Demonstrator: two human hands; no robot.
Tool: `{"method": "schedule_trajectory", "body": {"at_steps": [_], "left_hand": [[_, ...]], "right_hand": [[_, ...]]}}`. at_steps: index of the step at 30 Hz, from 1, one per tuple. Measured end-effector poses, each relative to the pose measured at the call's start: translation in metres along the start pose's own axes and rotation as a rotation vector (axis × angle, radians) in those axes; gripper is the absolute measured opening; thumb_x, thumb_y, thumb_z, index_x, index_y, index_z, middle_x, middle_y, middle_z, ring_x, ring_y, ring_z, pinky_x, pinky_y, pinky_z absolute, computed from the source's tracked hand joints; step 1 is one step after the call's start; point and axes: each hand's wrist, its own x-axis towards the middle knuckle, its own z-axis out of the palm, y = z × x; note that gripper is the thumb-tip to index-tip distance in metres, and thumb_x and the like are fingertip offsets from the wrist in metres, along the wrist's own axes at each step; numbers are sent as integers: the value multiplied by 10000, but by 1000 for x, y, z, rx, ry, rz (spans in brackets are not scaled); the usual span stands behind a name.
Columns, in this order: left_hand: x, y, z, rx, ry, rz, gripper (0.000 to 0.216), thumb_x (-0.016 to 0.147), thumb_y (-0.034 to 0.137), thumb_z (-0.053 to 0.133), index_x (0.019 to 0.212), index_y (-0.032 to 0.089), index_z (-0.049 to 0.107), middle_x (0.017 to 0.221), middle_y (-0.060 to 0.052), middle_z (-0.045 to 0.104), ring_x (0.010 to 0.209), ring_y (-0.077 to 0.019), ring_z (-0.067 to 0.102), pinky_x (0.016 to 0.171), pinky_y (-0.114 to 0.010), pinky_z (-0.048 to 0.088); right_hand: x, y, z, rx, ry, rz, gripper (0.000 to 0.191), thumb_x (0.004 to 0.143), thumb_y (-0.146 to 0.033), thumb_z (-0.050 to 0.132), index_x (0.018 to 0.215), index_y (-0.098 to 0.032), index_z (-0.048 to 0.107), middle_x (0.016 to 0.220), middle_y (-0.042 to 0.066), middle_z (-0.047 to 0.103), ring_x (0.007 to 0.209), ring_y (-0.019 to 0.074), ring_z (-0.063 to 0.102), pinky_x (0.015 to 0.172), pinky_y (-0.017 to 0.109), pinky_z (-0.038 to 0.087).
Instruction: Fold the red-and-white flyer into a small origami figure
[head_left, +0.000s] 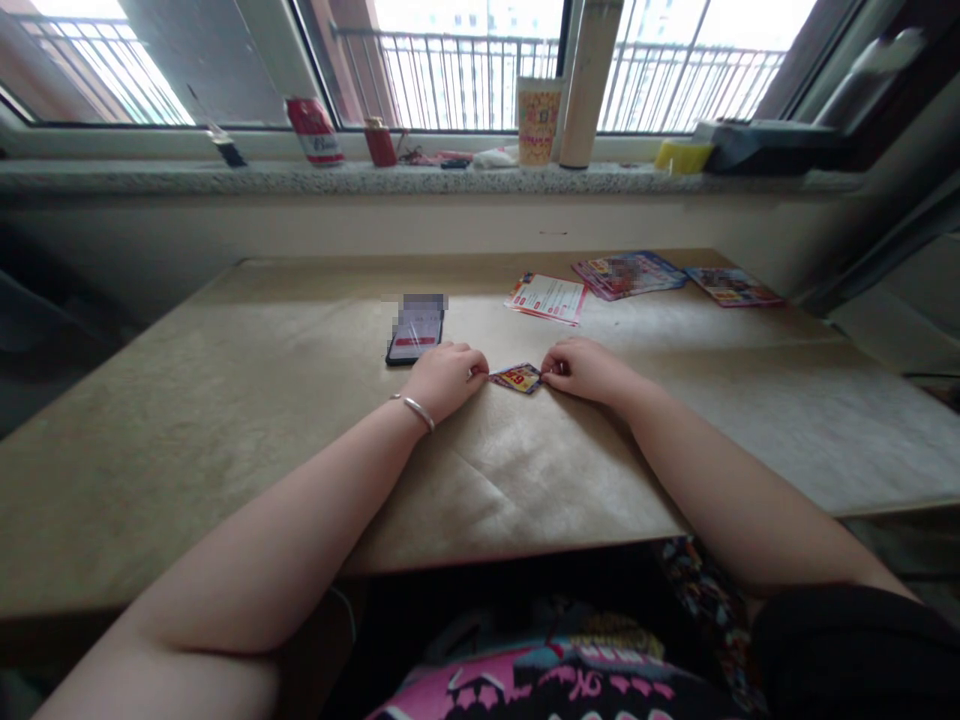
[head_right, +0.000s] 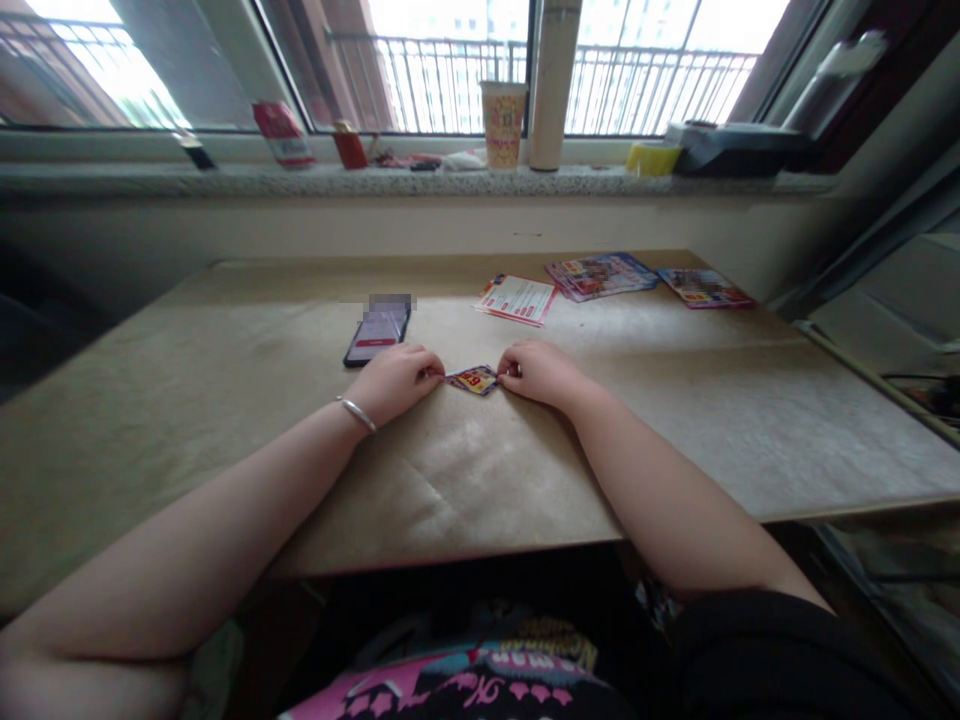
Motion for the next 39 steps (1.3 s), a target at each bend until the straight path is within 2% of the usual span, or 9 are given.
{"method": "schedule_trajectory", "body": {"at_steps": [10, 14, 18, 20, 26, 28, 33, 37, 39], "left_hand": [[1, 7, -4, 111, -2, -5, 216, 856, 217, 490, 854, 167, 700, 908, -77, 692, 876, -232, 618, 784, -339, 467], [-1, 3, 2, 37, 37, 19, 185, 851, 228, 499, 840, 171, 674, 899, -76, 674, 884, -238, 609, 809, -357, 472], [-2, 2, 9, -193, 113, 137, 235, 826, 271, 569, 1035, 168, 599, 1019, -73, 647, 954, -214, 598, 857, -333, 478], [-2, 4, 10, -284, 138, 164, 273, 812, 296, 604, 1053, 171, 573, 1023, -66, 641, 957, -204, 599, 862, -322, 480], [-5, 10, 6, -331, 195, 112, 211, 833, 274, 563, 1028, 193, 572, 977, -35, 667, 879, -177, 627, 786, -288, 480], [-6, 10, 5, -322, 207, 87, 196, 851, 305, 543, 1009, 195, 582, 955, -34, 679, 851, -176, 633, 749, -278, 473], [-5, 8, 6, -318, 217, 1, 181, 869, 329, 521, 959, 194, 600, 877, -31, 689, 769, -172, 628, 669, -265, 445], [-2, 3, 10, -350, 216, -13, 153, 852, 300, 542, 929, 188, 611, 875, -30, 691, 772, -172, 624, 678, -266, 441], [-1, 2, 11, -364, 210, -8, 145, 846, 289, 547, 918, 187, 622, 879, -30, 694, 792, -175, 625, 703, -273, 446]], "right_hand": [[0, 2, 0, -47, 5, -17, 122, 807, -270, 596, 781, -178, 672, 782, 55, 660, 742, 168, 545, 674, 269, 377], [0, 2, 1, 65, 8, 17, 124, 795, -261, 601, 742, -171, 669, 735, 39, 648, 687, 144, 526, 635, 254, 365], [0, 3, 4, 227, -2, 83, 178, 798, -294, 564, 718, -160, 648, 682, 17, 619, 621, 118, 488, 589, 247, 340], [0, 3, 4, 322, -28, 135, 217, 797, -339, 546, 707, -157, 625, 641, -1, 584, 585, 109, 456, 564, 249, 323], [-3, 4, 4, 527, -106, 171, 287, 767, -444, 549, 697, -166, 572, 610, -27, 500, 572, 104, 417, 539, 248, 306], [-2, 4, 6, 575, -84, 165, 283, 769, -446, 553, 745, -166, 579, 624, -29, 496, 575, 104, 418, 538, 244, 313], [-3, -3, 8, 712, 74, 78, 283, 771, -369, 580, 976, -175, 555, 766, -8, 571, 616, 104, 489, 574, 236, 400], [-4, -10, 8, 630, 129, -58, 167, 771, -285, 585, 896, -179, 615, 976, 55, 595, 746, 118, 567, 639, 243, 466], [-4, -13, 9, 548, 166, -96, 127, 766, -248, 589, 859, -178, 640, 1007, 63, 595, 770, 121, 578, 655, 243, 482]]}}
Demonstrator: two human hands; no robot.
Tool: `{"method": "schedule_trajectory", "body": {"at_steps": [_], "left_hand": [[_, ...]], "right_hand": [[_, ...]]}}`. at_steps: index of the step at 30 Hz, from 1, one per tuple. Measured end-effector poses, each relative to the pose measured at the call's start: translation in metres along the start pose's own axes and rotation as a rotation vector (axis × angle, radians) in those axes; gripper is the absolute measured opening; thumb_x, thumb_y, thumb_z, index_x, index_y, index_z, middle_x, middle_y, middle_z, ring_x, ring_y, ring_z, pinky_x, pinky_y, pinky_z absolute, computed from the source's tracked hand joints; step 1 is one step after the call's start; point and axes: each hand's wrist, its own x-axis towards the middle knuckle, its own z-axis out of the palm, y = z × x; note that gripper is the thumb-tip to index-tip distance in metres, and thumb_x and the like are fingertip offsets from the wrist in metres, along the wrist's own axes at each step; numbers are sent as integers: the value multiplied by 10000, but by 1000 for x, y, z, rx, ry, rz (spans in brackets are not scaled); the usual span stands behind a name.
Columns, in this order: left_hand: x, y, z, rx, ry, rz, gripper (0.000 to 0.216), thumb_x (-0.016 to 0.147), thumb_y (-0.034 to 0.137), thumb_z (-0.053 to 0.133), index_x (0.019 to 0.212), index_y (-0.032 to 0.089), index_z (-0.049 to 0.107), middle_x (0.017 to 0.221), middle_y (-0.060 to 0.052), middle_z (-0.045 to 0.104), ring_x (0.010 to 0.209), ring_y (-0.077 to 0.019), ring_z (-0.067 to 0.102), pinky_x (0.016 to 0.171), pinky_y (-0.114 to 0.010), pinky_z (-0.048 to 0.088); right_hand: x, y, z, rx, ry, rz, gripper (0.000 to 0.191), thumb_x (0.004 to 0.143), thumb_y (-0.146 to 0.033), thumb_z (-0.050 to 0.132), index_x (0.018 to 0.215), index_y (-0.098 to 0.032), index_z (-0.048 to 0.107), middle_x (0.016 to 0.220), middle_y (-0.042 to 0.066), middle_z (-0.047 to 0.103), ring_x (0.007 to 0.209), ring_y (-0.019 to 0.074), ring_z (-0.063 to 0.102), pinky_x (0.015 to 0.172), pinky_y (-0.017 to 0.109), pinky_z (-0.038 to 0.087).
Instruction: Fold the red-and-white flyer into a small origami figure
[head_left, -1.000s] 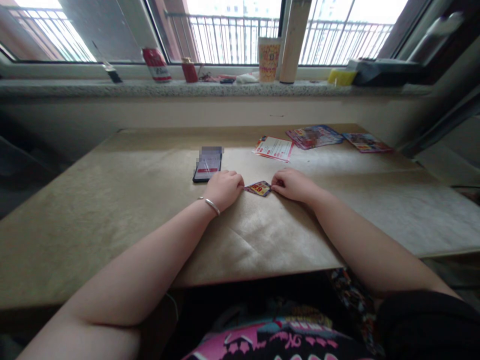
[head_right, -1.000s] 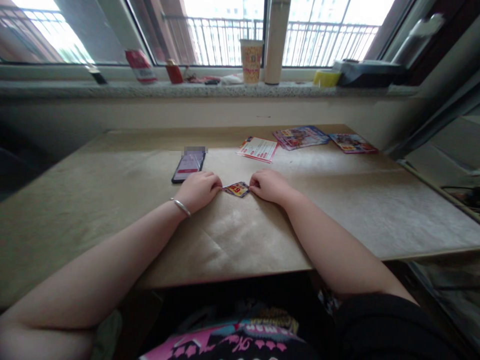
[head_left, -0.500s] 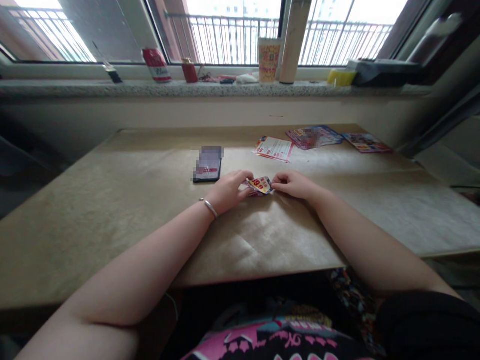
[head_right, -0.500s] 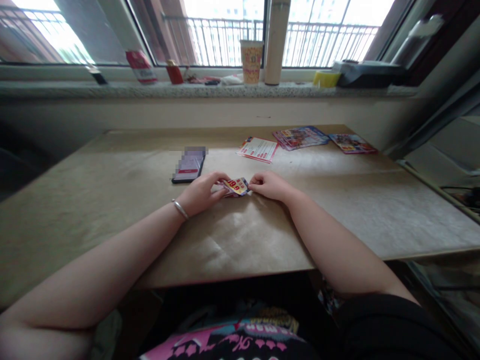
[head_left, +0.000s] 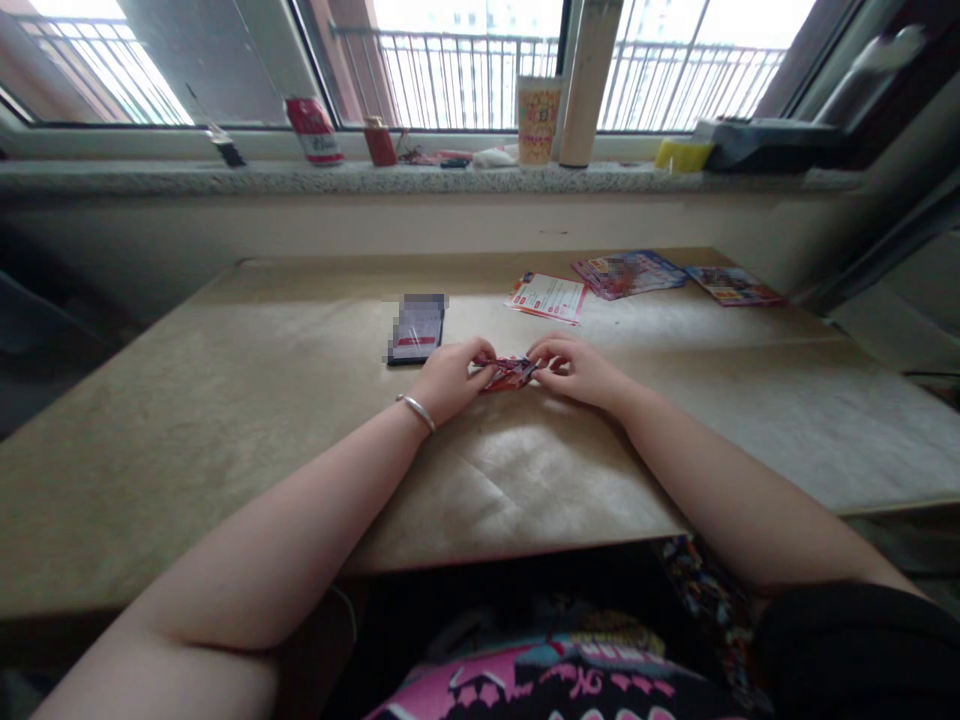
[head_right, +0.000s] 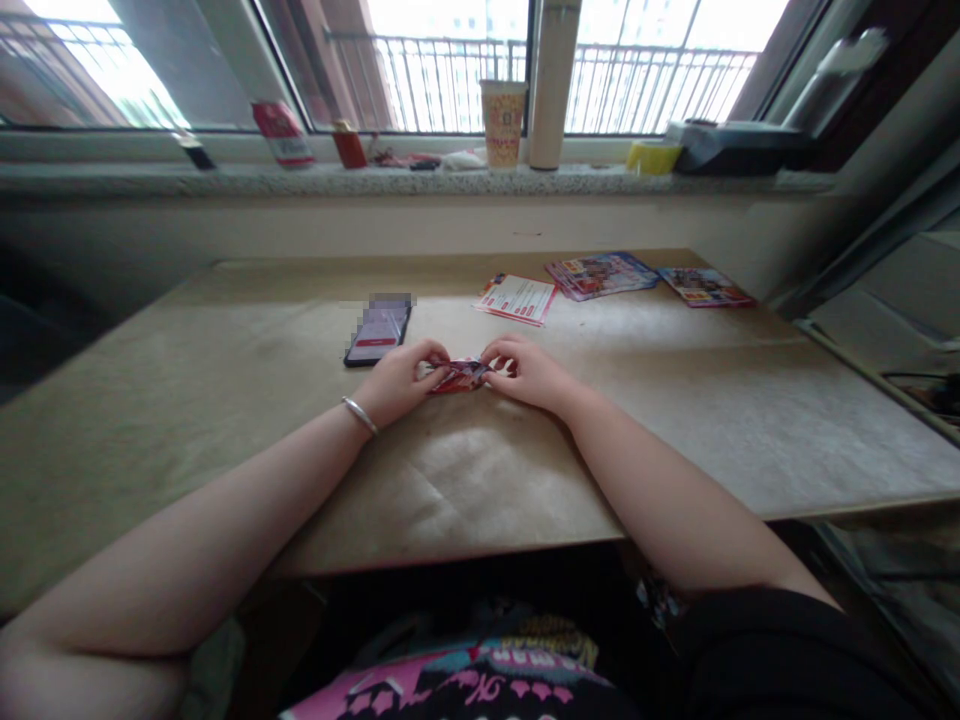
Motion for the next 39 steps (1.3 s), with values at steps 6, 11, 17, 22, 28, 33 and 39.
{"method": "schedule_trajectory", "body": {"at_steps": [6, 11, 17, 22, 28, 33, 39], "left_hand": [[3, -5, 4, 21, -72, 39, 160, 842, 281, 554, 904, 193, 673, 884, -42, 694, 841, -188, 622, 793, -307, 468], [4, -9, 6, -58, -68, 110, 201, 820, 233, 541, 921, 177, 705, 1002, -72, 669, 923, -173, 613, 864, -293, 475], [8, -12, 4, 26, -158, 23, 331, 914, 328, 438, 887, 191, 738, 914, -57, 711, 917, -189, 611, 901, -353, 433], [6, -7, 1, 17, -88, 100, 268, 871, 402, 549, 932, 220, 736, 898, -42, 698, 883, -189, 590, 855, -332, 421], [1, 5, 1, 251, -67, 189, 168, 843, 320, 596, 884, 233, 734, 854, -43, 697, 841, -207, 576, 807, -346, 408], [0, 5, 1, 257, -145, 236, 215, 813, 187, 550, 935, 211, 726, 909, -53, 699, 842, -198, 599, 800, -327, 443], [0, 9, -2, 239, -200, 252, 249, 831, 136, 514, 923, 197, 737, 894, -61, 685, 844, -188, 612, 802, -307, 467]], "right_hand": [[3, -2, 6, -185, 77, 7, 110, 784, -215, 589, 837, -174, 677, 836, 34, 609, 692, 112, 572, 651, 239, 471], [4, -3, 7, -244, 68, 58, 111, 793, -215, 592, 827, -173, 689, 808, 28, 617, 652, 105, 557, 638, 234, 447], [4, 1, 7, -321, 15, 97, 114, 780, -237, 614, 828, -178, 699, 827, 39, 634, 669, 118, 548, 670, 250, 432], [5, 7, 8, -397, -4, 29, 91, 765, -230, 619, 792, -179, 690, 838, 47, 635, 697, 132, 524, 688, 257, 413], [6, 7, 9, -459, -25, -34, 77, 764, -208, 596, 812, -185, 652, 799, 32, 627, 763, 158, 530, 727, 270, 391], [3, 0, 4, -489, -93, -52, 90, 764, -181, 581, 812, -185, 658, 801, 39, 638, 783, 167, 543, 734, 271, 391], [2, -3, -2, -464, -130, -68, 130, 759, -164, 584, 824, -184, 695, 813, 49, 654, 764, 164, 558, 727, 267, 414]]}}
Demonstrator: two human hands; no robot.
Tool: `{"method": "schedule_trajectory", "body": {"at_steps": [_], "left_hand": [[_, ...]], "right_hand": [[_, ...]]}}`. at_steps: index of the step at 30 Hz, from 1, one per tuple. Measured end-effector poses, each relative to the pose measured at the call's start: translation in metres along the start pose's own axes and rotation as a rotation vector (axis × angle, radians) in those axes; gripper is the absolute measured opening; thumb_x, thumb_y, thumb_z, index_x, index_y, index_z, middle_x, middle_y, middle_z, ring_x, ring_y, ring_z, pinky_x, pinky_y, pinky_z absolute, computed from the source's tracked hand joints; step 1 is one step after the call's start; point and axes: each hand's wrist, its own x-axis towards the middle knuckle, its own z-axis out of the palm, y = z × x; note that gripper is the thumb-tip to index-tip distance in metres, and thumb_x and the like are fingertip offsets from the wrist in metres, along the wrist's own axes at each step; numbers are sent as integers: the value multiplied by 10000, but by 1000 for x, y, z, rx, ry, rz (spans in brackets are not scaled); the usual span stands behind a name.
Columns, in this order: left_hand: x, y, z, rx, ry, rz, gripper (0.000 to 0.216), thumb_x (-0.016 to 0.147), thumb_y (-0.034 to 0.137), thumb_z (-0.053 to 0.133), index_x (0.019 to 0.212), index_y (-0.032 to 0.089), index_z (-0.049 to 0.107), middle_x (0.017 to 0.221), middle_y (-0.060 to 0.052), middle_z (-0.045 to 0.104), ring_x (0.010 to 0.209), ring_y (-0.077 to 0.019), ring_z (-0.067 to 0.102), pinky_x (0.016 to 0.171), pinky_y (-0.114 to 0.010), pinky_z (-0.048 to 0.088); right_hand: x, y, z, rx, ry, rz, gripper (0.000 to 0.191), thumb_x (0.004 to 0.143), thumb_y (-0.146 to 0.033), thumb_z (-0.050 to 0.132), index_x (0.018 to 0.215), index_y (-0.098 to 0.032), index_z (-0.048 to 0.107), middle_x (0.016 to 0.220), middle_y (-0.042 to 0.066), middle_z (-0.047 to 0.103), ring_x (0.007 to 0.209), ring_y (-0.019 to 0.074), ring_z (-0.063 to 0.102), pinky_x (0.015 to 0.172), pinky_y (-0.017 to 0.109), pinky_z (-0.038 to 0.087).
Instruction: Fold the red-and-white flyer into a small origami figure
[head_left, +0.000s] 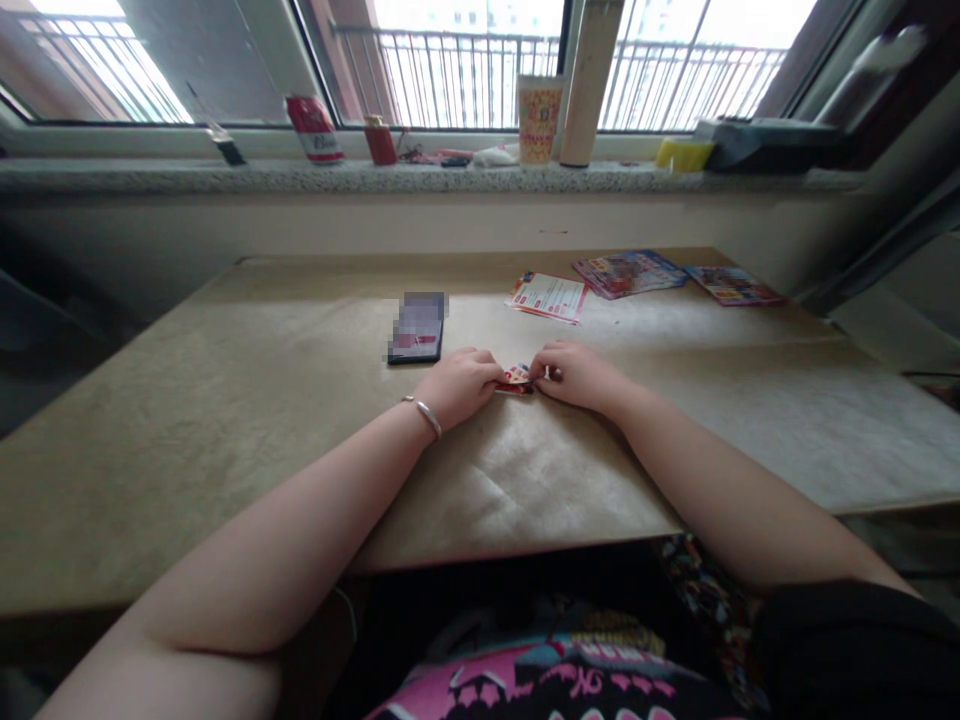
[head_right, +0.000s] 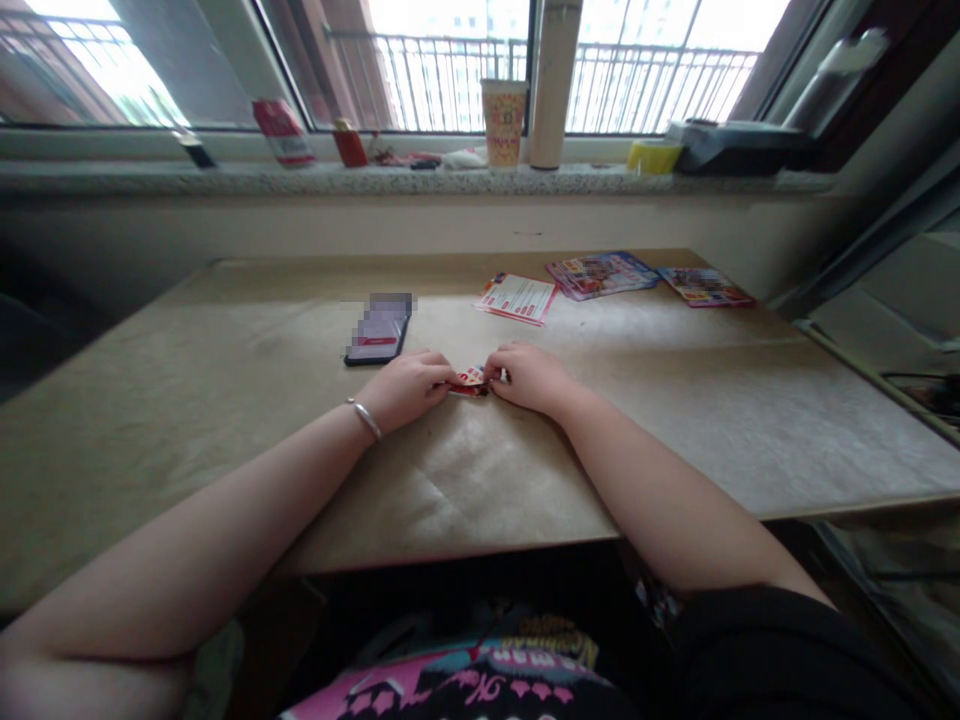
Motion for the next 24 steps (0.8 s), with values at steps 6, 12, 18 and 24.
{"method": "schedule_trajectory", "body": {"at_steps": [6, 12, 18, 24], "left_hand": [[-3, 1, -5, 39, -70, 29, 300, 848, 142, 499, 1001, 246, 736, 915, -46, 671, 851, -175, 617, 799, -292, 476], [-4, 10, -11, 127, -114, 16, 308, 873, 141, 493, 1041, 262, 722, 912, -46, 658, 839, -177, 609, 778, -289, 470], [-2, 3, -4, 133, -44, 31, 269, 911, 175, 482, 1031, 250, 711, 909, -65, 649, 829, -181, 590, 749, -294, 474], [-1, 5, -2, 168, -34, 48, 274, 906, 173, 480, 1041, 228, 711, 955, -73, 679, 898, -197, 586, 845, -329, 477]], "right_hand": [[-1, 3, -3, 26, -45, -15, 144, 761, -177, 596, 822, -206, 723, 831, 42, 655, 769, 159, 565, 747, 265, 423], [0, 0, -3, 20, -35, 12, 153, 805, -245, 592, 850, -195, 729, 825, 49, 656, 782, 160, 577, 721, 260, 418], [2, -3, 2, -40, -16, 102, 263, 829, -375, 604, 1000, -215, 725, 765, 36, 676, 707, 156, 558, 672, 271, 388], [0, -4, -4, -148, 1, 136, 278, 791, -467, 644, 744, -201, 712, 726, 52, 678, 708, 181, 544, 642, 293, 360]]}}
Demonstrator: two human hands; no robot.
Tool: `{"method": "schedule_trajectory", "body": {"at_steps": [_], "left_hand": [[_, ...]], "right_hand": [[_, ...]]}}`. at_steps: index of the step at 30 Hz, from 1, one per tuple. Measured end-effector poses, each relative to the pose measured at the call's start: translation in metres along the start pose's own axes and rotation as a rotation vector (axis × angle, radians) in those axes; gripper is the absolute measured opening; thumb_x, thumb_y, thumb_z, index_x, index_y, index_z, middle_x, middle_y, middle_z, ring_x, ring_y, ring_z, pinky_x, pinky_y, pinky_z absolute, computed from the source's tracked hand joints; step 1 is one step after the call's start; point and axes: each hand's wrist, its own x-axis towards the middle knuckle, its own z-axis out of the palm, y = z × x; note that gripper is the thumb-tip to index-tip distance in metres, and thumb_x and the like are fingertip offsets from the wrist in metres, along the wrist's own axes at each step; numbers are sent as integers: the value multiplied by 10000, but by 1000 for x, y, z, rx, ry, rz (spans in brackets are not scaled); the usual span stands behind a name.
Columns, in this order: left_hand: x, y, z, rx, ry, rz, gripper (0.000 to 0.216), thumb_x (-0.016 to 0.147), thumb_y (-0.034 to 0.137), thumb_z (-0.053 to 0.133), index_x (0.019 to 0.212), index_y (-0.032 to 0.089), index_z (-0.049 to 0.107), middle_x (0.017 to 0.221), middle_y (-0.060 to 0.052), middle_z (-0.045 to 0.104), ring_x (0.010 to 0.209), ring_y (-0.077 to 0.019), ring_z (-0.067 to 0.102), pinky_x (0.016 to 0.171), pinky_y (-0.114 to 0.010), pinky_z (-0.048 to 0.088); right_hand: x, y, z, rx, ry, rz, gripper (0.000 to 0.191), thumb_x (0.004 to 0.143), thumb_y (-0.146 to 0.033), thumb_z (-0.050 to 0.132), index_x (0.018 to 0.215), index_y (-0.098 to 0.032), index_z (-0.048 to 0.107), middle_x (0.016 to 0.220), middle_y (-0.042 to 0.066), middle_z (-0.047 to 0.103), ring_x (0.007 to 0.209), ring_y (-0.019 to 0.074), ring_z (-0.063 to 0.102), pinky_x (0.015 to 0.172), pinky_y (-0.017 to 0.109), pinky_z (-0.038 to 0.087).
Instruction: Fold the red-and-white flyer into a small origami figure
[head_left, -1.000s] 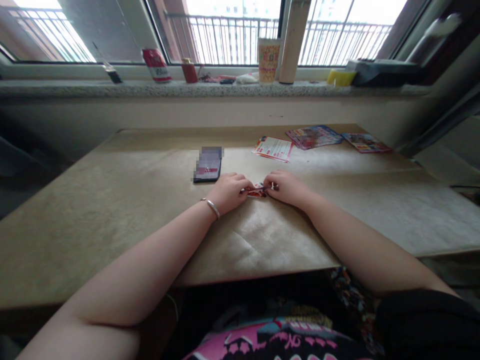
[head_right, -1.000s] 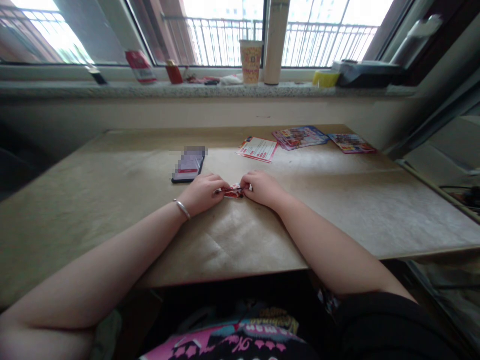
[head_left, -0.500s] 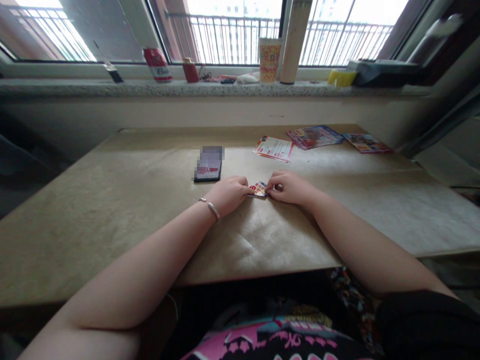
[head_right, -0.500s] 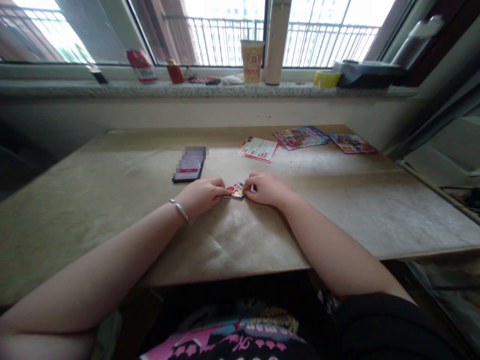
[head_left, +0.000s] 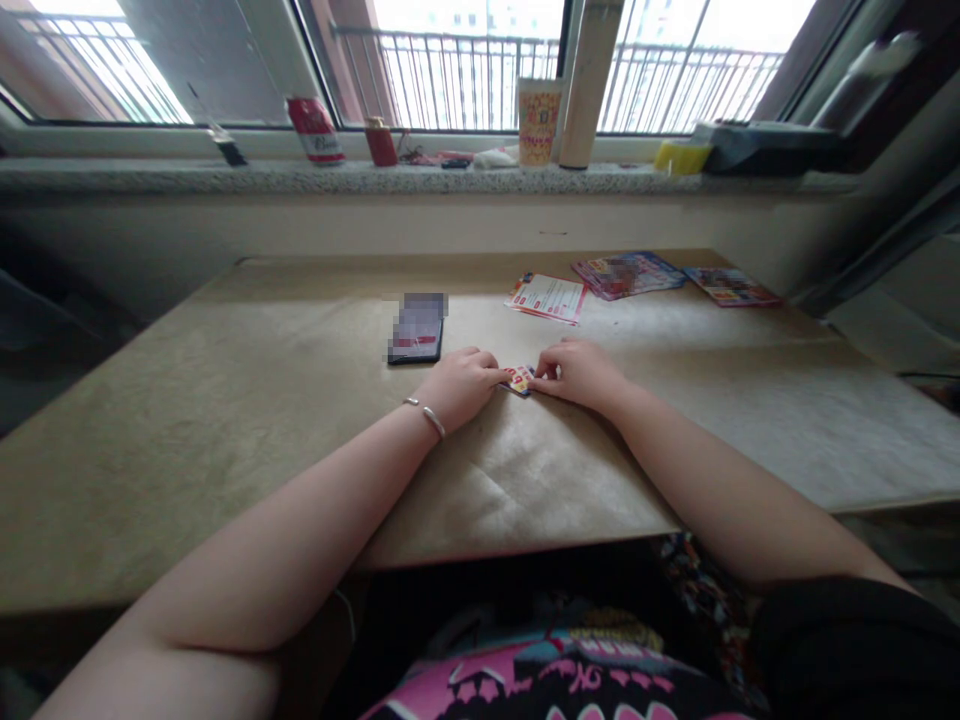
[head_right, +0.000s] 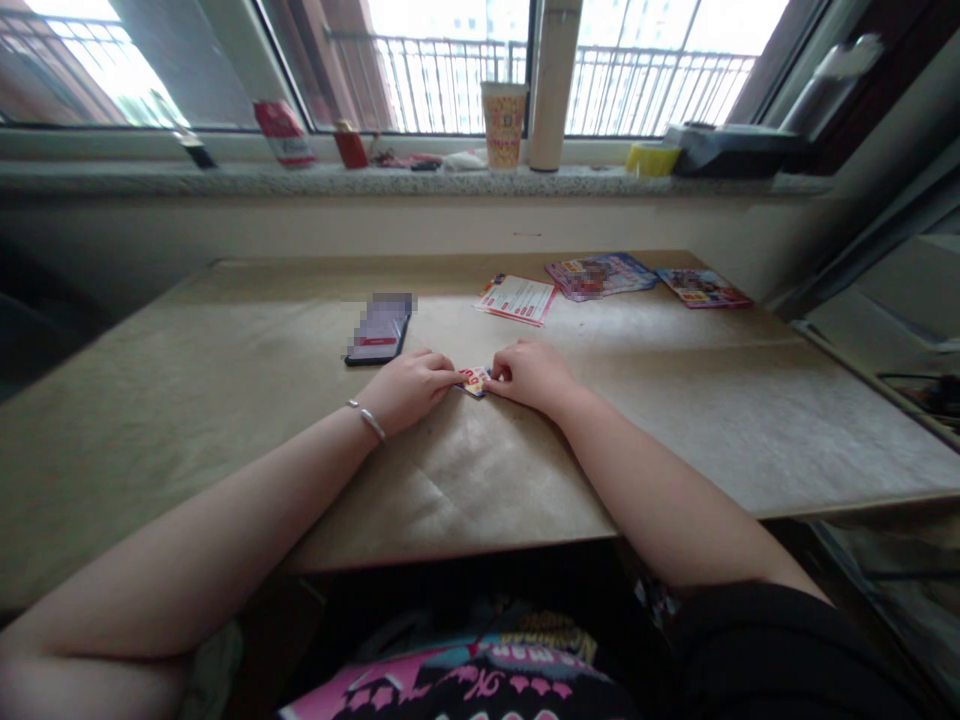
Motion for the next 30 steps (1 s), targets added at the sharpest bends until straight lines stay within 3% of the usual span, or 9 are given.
{"method": "schedule_trajectory", "body": {"at_steps": [2, 7, 13, 17, 22, 30], "left_hand": [[-1, 5, -3, 20, -11, -11, 278, 896, 167, 477, 1057, 205, 701, 979, -85, 679, 919, -208, 591, 850, -339, 483], [-4, 12, -8, 18, -18, -28, 281, 914, 242, 459, 1077, 174, 679, 975, -103, 672, 905, -217, 608, 838, -351, 497], [-1, 1, 3, -119, -9, 21, 332, 955, 282, 402, 1147, 147, 636, 1162, -95, 648, 1050, -204, 606, 944, -327, 478], [0, -4, 7, -157, 10, 39, 348, 958, 270, 388, 1186, 148, 622, 1260, -92, 609, 1169, -197, 554, 1041, -331, 418], [-1, 3, 1, -59, -15, -33, 329, 943, 314, 422, 1077, 182, 692, 1124, -88, 651, 987, -201, 621, 916, -341, 480], [-3, 5, -2, -43, -49, -102, 342, 946, 380, 426, 1151, 258, 672, 1155, -49, 643, 1012, -200, 603, 911, -331, 472]], "right_hand": [[0, 1, 0, -2, 34, -35, 270, 785, -458, 656, 725, -199, 704, 789, 64, 689, 767, 194, 553, 693, 305, 380], [0, 4, 2, 67, 41, -198, 222, 844, -381, 602, 923, -227, 741, 973, 57, 701, 908, 204, 558, 829, 324, 390], [-1, 0, -4, 24, -14, -207, 193, 839, -362, 615, 856, -224, 748, 762, 53, 685, 816, 204, 536, 760, 325, 372], [-1, -2, -3, 26, 10, -204, 215, 819, -412, 645, 827, -217, 737, 807, 57, 687, 829, 205, 536, 763, 323, 378], [-1, -3, 2, 25, 49, -208, 267, 836, -437, 620, 938, -224, 744, 899, 66, 694, 884, 213, 544, 804, 334, 403], [0, -1, 5, 26, 31, -205, 262, 819, -418, 641, 957, -228, 757, 921, 70, 694, 909, 216, 559, 839, 346, 433]]}}
